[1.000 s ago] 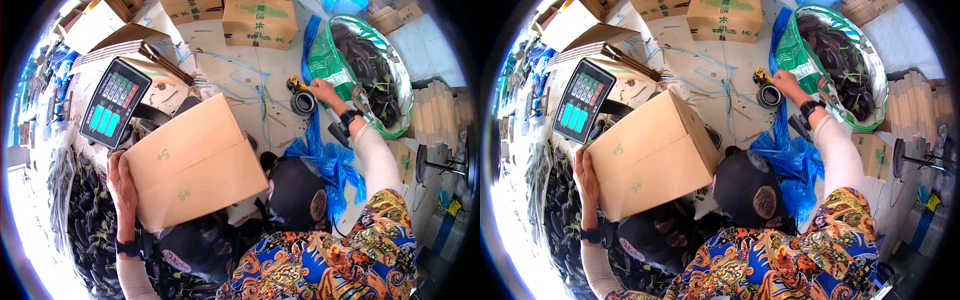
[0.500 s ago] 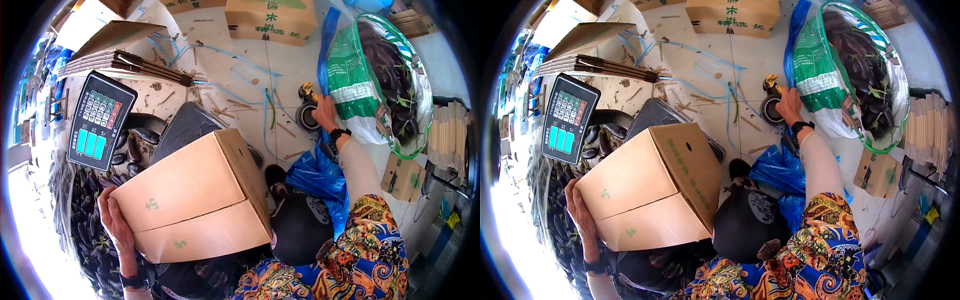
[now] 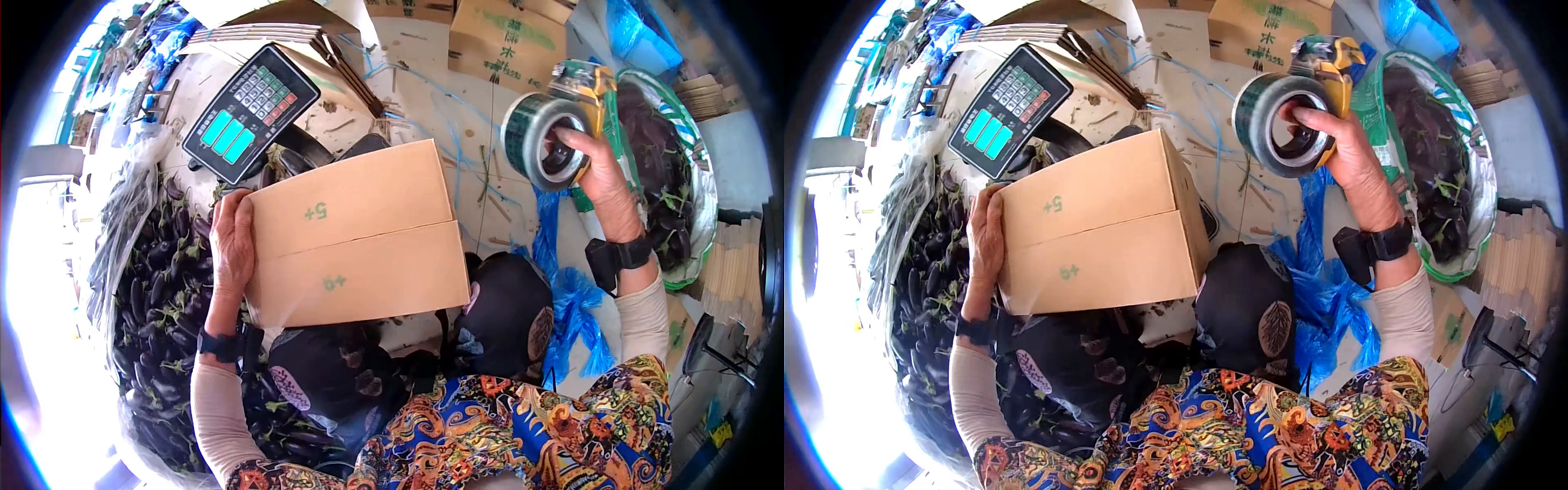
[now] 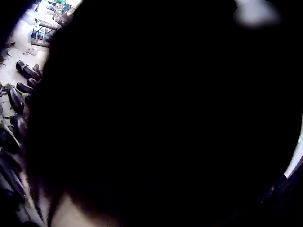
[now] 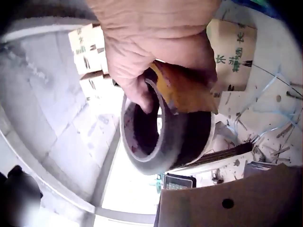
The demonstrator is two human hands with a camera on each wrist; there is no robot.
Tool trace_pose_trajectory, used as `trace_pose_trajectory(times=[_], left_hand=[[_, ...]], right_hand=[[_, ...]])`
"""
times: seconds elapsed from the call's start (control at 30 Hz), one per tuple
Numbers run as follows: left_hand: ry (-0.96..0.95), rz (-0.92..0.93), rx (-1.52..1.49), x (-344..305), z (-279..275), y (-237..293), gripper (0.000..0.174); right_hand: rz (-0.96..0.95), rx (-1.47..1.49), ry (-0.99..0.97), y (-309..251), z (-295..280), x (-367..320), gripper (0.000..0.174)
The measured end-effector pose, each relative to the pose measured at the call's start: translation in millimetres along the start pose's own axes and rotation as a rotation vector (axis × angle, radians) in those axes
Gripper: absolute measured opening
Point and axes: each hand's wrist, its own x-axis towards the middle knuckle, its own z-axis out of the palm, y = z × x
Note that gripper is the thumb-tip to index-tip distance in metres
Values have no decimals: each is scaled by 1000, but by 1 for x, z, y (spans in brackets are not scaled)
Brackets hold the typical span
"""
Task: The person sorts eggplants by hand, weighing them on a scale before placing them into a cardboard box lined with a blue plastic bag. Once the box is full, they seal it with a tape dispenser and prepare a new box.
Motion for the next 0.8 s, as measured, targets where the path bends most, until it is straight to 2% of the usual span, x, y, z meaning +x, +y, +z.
trace_pose_trajectory(times=[0.03, 0.07, 0.1, 0.17, 0.23, 0.3, 0.43, 0.53, 0.63, 0.67, 0.7, 0.73, 0.77, 0.8], left_hand=[[5, -16, -10, -1, 1, -1, 25], [22, -6, -14, -2, 2, -3, 25], [63, 94, 59, -2, 2, -6, 25], [56, 113, 50, -1, 2, -8, 25], [71, 80, 46, -1, 4, -3, 25], [71, 104, 39, -1, 4, -5, 25], [33, 360, 216, 0, 2, -14, 22], [58, 461, 332, 4, 7, -29, 23], [100, 428, 298, 0, 11, -30, 22], [105, 396, 223, -1, 11, -29, 22], [61, 246, 91, -5, 2, -10, 23], [67, 193, -10, -6, 5, -11, 23], [76, 143, -108, -5, 6, -15, 23], [46, 58, -168, -5, 4, -18, 30]], right_hand=[[-3, -60, 63, -7, 7, -7, 37], [-89, -120, 109, -12, 16, -11, 40], [-176, -174, 152, -19, 28, -16, 43], [-268, -162, 87, -42, 64, -32, 44], [-219, -195, -40, -58, 70, -39, 54], [-228, -366, -97, -75, 93, -48, 50], [-205, -598, -163, -87, 152, -62, 57], [-205, -711, -217, -89, 196, -66, 63], [-241, -711, -357, -89, 226, -61, 66], [-340, -804, -420, -72, 232, -53, 62], [-449, -893, -475, -55, 238, -45, 57], [-563, -972, -522, -38, 244, -37, 53], [-572, -1109, -535, -24, 248, -32, 52], [-558, -1093, -536, -26, 254, -29, 53]])
